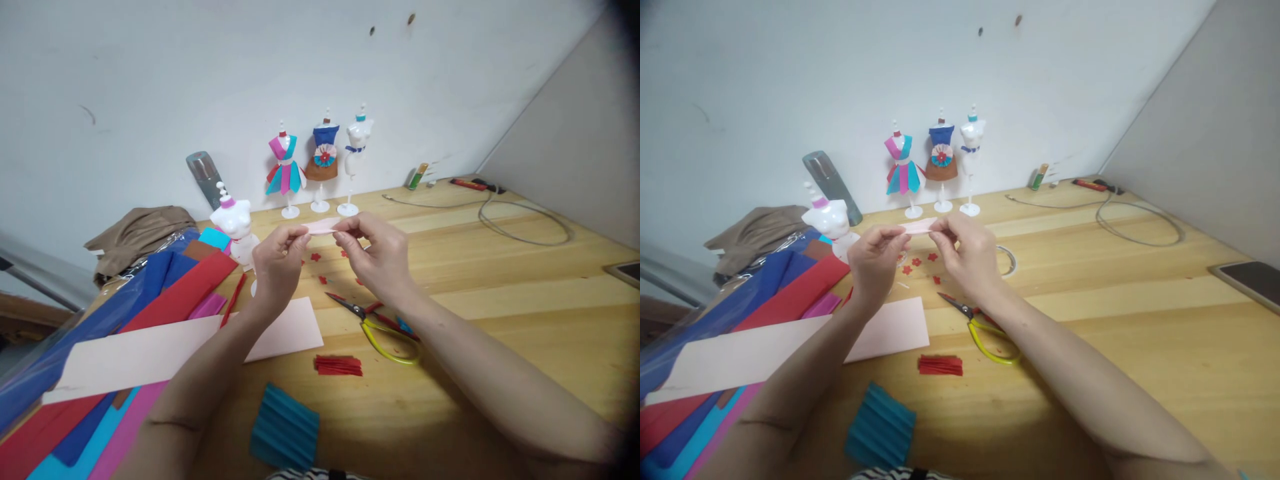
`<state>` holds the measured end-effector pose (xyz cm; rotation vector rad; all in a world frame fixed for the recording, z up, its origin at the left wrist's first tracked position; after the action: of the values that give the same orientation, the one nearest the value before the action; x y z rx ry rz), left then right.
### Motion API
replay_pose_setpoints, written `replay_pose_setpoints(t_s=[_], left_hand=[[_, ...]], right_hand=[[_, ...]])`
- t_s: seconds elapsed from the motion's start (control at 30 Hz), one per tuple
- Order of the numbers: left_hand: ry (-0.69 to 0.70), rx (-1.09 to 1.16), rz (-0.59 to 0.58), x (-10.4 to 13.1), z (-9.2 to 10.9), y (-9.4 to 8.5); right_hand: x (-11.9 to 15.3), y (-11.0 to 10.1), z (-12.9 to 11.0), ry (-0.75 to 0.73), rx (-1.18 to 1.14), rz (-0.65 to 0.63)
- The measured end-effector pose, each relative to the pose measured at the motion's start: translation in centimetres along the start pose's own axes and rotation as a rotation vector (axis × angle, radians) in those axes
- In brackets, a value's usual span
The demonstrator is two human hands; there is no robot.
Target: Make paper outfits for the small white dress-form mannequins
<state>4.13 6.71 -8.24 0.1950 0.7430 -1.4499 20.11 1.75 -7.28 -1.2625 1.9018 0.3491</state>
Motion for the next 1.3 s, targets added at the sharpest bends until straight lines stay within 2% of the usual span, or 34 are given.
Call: replay_pose_setpoints(t_s=[0.13, 0.27, 0.5, 0.7, 0.9, 0.97, 1.07, 1.3], left_hand=[[-0.121, 0.184, -0.021, 0.0, -0.1, 0.4], [-0.144, 0.281, -0.038, 0.0, 0.4, 0.4], [-0.105, 0.305, -0.049, -0.3, 1.4, 0.0], [-0.017, 0.216, -0.036, -0.4, 1.5, -0.4], [0.187, 0.001, 0.044, -0.4, 1.3, -0.9], [0.215, -0.016, 0.042, -0.5, 1.1, -0.9], [0.159, 0.042, 0.011, -0.6, 0.8, -0.8], [-0.042, 0.22, -0.042, -0.8, 1.0, -0.5]], right_hand=[[0.1, 0.1, 0.8, 0.059, -0.074, 0.019], [0.1, 0.1, 1.1, 0.104, -0.192, 0.039], [-0.4, -0.4, 0.2, -0.053, -0.182, 0.027], [-0.5, -0.6, -0.3, -0.121, -0.041, 0.009], [-0.3, -0.3, -0.6, -0.175, 0.071, -0.036], [-0.3, -0.3, -0.6, -0.177, 0.076, -0.039], [-0.4, -0.5, -0.5, -0.141, 0.039, -0.037], [-0.8, -0.8, -0.1, 0.042, -0.191, -0.02]])
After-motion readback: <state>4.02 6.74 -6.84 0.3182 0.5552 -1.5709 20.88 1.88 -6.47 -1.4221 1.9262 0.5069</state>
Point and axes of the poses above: each hand's wrist, its own x-axis away from the middle knuckle, its own y-axis out of the palm, z = x × y, the point moved 3 cm from there along -x, towards the middle knuckle, and after that the axes turned 11 degrees about -x, right-handed, at the moved point
